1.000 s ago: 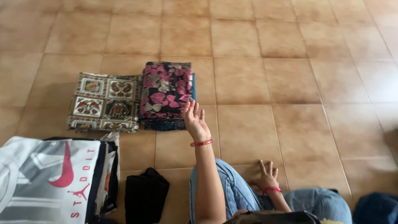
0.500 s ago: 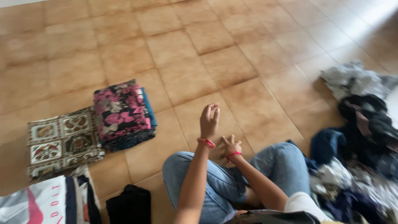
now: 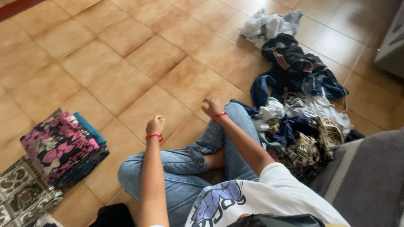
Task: The person folds clothes on the floor, including a pair of jeans and a black patterned garment, and places them into stacks.
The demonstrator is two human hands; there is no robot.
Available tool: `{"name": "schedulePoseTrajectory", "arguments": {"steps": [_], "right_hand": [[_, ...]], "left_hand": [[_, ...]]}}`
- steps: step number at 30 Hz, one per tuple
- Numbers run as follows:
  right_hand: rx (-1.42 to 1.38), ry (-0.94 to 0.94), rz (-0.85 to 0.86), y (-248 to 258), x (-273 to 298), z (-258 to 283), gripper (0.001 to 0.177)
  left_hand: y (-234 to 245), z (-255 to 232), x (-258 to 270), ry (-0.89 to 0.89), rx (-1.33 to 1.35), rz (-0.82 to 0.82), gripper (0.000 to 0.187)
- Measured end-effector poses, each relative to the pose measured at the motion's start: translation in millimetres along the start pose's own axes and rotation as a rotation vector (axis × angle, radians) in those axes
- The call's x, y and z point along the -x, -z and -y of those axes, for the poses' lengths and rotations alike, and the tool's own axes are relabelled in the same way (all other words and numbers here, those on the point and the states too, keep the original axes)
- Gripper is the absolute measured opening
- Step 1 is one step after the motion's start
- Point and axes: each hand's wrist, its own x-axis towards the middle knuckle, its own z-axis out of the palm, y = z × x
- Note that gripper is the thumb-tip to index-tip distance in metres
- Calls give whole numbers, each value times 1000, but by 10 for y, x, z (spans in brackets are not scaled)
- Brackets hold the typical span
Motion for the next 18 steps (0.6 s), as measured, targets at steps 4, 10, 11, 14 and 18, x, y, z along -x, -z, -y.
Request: {"name": "schedulePoseTrajectory", "arguments": {"steps": [4,10,11,14,18], "right_hand": [[14,-136,-280,555,44,-573,38],[-50,-422,132,917,493,-768,66],[-33,-455,171,937,499,-705,69],[-8,-509,212,988,549,-543,72],[-8,-483,148,984,614,-532,69]], "left_hand": [[96,-78,185,-30,-11,49,35],[70,-253,415,-29,-21,158,37],[50,-282,447,1,-42,192,37],[24,-339,492,3,-37,245,39],[36,-355,517,4,-69,287,39]]}}
